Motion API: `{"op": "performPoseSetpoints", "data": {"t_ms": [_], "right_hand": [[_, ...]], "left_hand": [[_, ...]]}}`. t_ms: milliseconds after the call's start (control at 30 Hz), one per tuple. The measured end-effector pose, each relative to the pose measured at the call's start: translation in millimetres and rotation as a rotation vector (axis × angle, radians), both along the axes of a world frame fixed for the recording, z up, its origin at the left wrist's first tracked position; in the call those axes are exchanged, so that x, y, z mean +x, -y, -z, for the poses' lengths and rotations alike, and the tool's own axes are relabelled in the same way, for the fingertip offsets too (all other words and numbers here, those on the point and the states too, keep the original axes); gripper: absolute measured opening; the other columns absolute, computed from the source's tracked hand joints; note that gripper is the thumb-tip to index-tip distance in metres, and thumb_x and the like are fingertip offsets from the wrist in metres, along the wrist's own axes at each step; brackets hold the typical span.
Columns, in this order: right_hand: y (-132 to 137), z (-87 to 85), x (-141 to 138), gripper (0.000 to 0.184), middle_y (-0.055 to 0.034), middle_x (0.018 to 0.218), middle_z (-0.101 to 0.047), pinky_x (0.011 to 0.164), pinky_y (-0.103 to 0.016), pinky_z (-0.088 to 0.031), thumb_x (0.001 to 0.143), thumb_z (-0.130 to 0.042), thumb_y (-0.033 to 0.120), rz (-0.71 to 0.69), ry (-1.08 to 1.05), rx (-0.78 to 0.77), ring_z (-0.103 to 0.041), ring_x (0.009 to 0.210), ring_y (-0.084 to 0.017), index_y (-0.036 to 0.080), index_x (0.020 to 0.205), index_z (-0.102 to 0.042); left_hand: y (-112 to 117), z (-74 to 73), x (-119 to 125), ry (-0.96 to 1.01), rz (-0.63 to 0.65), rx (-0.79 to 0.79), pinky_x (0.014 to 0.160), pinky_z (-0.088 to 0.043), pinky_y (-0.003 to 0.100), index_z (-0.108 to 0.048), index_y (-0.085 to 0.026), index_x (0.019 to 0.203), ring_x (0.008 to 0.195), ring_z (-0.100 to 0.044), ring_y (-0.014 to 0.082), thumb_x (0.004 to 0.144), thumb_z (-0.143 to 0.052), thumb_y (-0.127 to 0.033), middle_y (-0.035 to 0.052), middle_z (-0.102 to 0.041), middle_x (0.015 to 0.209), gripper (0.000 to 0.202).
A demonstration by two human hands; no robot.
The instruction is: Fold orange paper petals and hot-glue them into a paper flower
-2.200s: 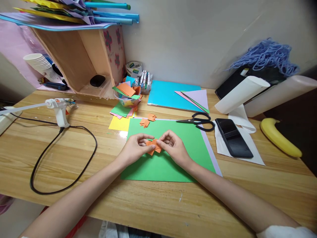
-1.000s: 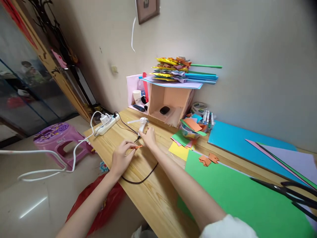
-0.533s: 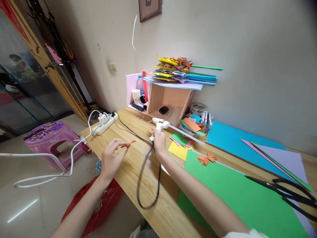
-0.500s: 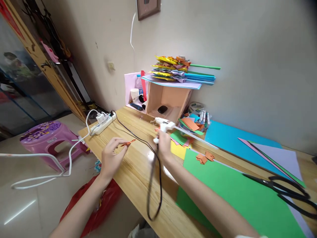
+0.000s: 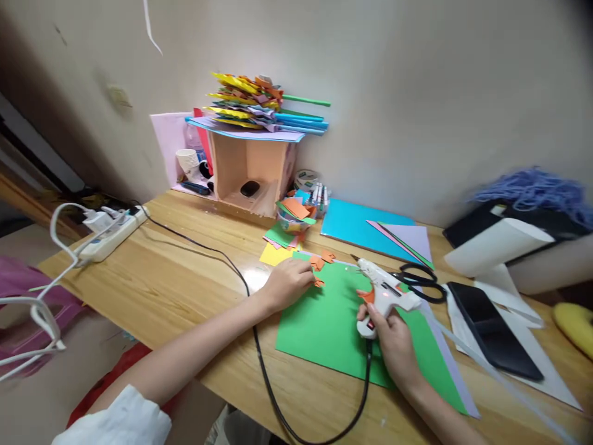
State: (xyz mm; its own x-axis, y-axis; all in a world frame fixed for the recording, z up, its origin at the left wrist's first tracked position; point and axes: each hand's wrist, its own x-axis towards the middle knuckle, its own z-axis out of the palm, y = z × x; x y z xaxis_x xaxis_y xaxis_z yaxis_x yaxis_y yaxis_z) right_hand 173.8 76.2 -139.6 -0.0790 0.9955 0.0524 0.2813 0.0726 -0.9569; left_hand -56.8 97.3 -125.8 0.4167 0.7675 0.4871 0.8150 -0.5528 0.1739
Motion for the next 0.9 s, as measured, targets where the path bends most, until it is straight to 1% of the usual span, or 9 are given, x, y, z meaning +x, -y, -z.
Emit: {"op": "performPoseSetpoints", "data": {"t_ms": [67, 133, 233, 333, 433, 533, 600, 733, 900], "right_hand": [[-3.5, -1.6, -1.7, 0.044, -0.006, 0.068, -0.059, 0.05, -0.024, -0.039, 0.075, -0.051, 0.056, -0.037, -0.001, -0.02, -0.048, 0.055, -0.014, 0.014, 0.065, -0.058], [-8.6, -4.5, -4.3, 0.045, -0.0063, 0.065, -0.059, 0.052, -0.024, -0.04, 0.076, -0.05, 0.057, -0.05, -0.018, -0.015, -0.049, 0.056, -0.015, 0.014, 0.063, -0.057], [-16.3, -6.6, -6.3, 0.044, -0.0058, 0.066, -0.058, 0.054, -0.024, -0.041, 0.078, -0.049, 0.056, -0.098, -0.054, -0.029, -0.05, 0.057, -0.015, 0.014, 0.067, -0.057], [-22.4, -6.2, -5.8, 0.041, -0.0046, 0.066, -0.057, 0.054, -0.024, -0.042, 0.079, -0.049, 0.054, -0.172, -0.073, -0.064, -0.05, 0.058, -0.014, 0.014, 0.074, -0.058], [-26.6, -5.3, -5.0, 0.04, -0.005, 0.067, -0.057, 0.054, -0.023, -0.041, 0.08, -0.048, 0.051, -0.232, -0.073, -0.097, -0.05, 0.059, -0.014, 0.013, 0.072, -0.057], [-28.2, -5.4, -4.6, 0.038, -0.0043, 0.064, -0.056, 0.053, -0.023, -0.041, 0.08, -0.05, 0.048, -0.243, -0.066, -0.124, -0.049, 0.056, -0.013, 0.013, 0.069, -0.057], [-27.5, -6.3, -4.2, 0.036, -0.0039, 0.064, -0.057, 0.052, -0.023, -0.041, 0.08, -0.05, 0.047, -0.245, -0.068, -0.137, -0.049, 0.055, -0.012, 0.012, 0.075, -0.058], [-23.0, -7.3, -2.7, 0.042, -0.0023, 0.061, -0.057, 0.048, -0.023, -0.04, 0.079, -0.052, 0.045, -0.236, -0.04, -0.19, -0.051, 0.051, -0.013, 0.009, 0.099, -0.058], [-18.7, -6.0, -0.2, 0.041, -0.0034, 0.065, -0.059, 0.046, -0.022, -0.041, 0.078, -0.053, 0.043, -0.235, 0.01, -0.196, -0.053, 0.051, -0.013, 0.008, 0.098, -0.059]], "left_hand": [[-6.7, 8.8, 5.2, -0.037, -0.009, -0.009, 0.064, -0.04, 0.027, -0.064, -0.017, 0.072, 0.069, -0.056, 0.0149, 0.082, -0.053, -0.018, 0.0033, -0.062, 0.073, 0.015], [-6.7, 10.4, 3.9, -0.04, -0.01, -0.033, 0.069, -0.041, 0.028, -0.065, -0.017, 0.075, 0.074, -0.057, 0.0155, 0.082, -0.052, -0.017, 0.0039, -0.062, 0.076, 0.015], [0.4, 4.1, -1.9, -0.015, 0.036, -0.149, 0.068, -0.042, 0.028, -0.066, -0.017, 0.083, 0.076, -0.057, 0.016, 0.083, -0.052, -0.024, 0.0051, -0.062, 0.082, 0.016], [6.7, -1.6, -3.8, 0.061, 0.057, -0.251, 0.073, -0.043, 0.029, -0.065, -0.018, 0.093, 0.084, -0.057, 0.0172, 0.082, -0.053, -0.029, 0.0058, -0.062, 0.091, 0.02], [6.5, -0.9, -0.3, 0.165, 0.009, -0.312, 0.075, -0.044, 0.027, -0.065, -0.018, 0.088, 0.083, -0.058, 0.0158, 0.084, -0.05, -0.026, 0.005, -0.063, 0.089, 0.018], [3.1, 1.4, 5.5, 0.232, -0.073, -0.351, 0.071, -0.045, 0.026, -0.064, -0.016, 0.078, 0.077, -0.058, 0.0151, 0.08, -0.057, -0.024, 0.0044, -0.063, 0.083, 0.011], [1.9, 1.7, 9.1, 0.257, -0.119, -0.373, 0.068, -0.046, 0.026, -0.063, -0.016, 0.075, 0.074, -0.057, 0.0148, 0.078, -0.059, -0.022, 0.0041, -0.062, 0.08, 0.009], [2.9, 1.0, 14.2, 0.307, -0.158, -0.39, 0.068, -0.046, 0.026, -0.061, -0.015, 0.072, 0.074, -0.058, 0.0144, 0.076, -0.058, -0.018, 0.0039, -0.062, 0.081, 0.005], [2.5, -2.6, 19.7, 0.292, -0.227, -0.415, 0.07, -0.046, 0.026, -0.059, -0.015, 0.069, 0.075, -0.059, 0.0149, 0.074, -0.057, -0.014, 0.0045, -0.063, 0.081, 0.005]]}}
